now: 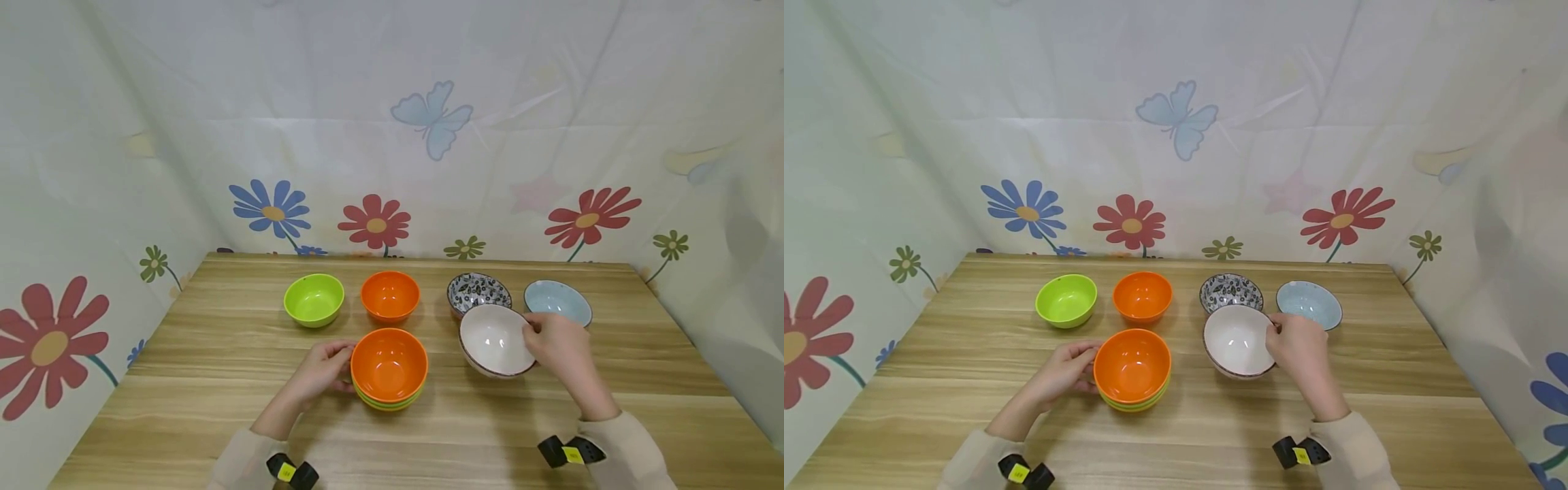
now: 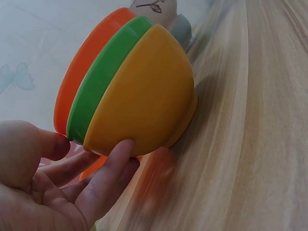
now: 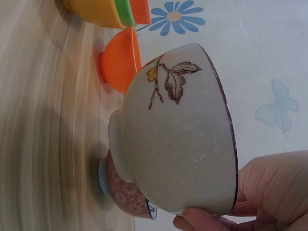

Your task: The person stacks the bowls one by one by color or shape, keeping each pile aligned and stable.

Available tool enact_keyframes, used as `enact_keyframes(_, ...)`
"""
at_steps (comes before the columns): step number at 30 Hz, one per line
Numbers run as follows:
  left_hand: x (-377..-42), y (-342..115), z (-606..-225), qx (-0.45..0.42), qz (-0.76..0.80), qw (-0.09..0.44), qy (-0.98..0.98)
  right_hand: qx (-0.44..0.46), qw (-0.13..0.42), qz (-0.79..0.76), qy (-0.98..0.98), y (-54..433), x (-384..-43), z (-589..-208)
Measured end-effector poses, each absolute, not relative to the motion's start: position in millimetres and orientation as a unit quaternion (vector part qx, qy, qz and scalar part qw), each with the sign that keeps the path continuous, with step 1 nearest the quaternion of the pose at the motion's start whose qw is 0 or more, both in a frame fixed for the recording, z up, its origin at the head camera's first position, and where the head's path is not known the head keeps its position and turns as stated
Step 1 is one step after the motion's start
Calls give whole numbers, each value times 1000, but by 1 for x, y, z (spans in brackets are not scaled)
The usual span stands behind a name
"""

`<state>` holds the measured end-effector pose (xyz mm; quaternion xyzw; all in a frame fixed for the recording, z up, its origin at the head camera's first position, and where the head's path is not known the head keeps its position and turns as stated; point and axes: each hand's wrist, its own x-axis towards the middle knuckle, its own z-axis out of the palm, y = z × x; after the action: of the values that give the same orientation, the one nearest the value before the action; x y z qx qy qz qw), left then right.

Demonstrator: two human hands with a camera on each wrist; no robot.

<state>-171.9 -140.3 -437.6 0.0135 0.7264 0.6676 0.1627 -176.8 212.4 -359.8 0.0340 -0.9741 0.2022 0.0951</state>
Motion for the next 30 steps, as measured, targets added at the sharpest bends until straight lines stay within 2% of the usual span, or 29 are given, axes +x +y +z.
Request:
enact_keyframes(8,-172,-141,-438,19,666,162,728,73,116,207,-969,197,-184,-351)
enact_keyframes(30,-173,-141,-439,20,664,167,728,105,142,205,-963,147,-193,-332)
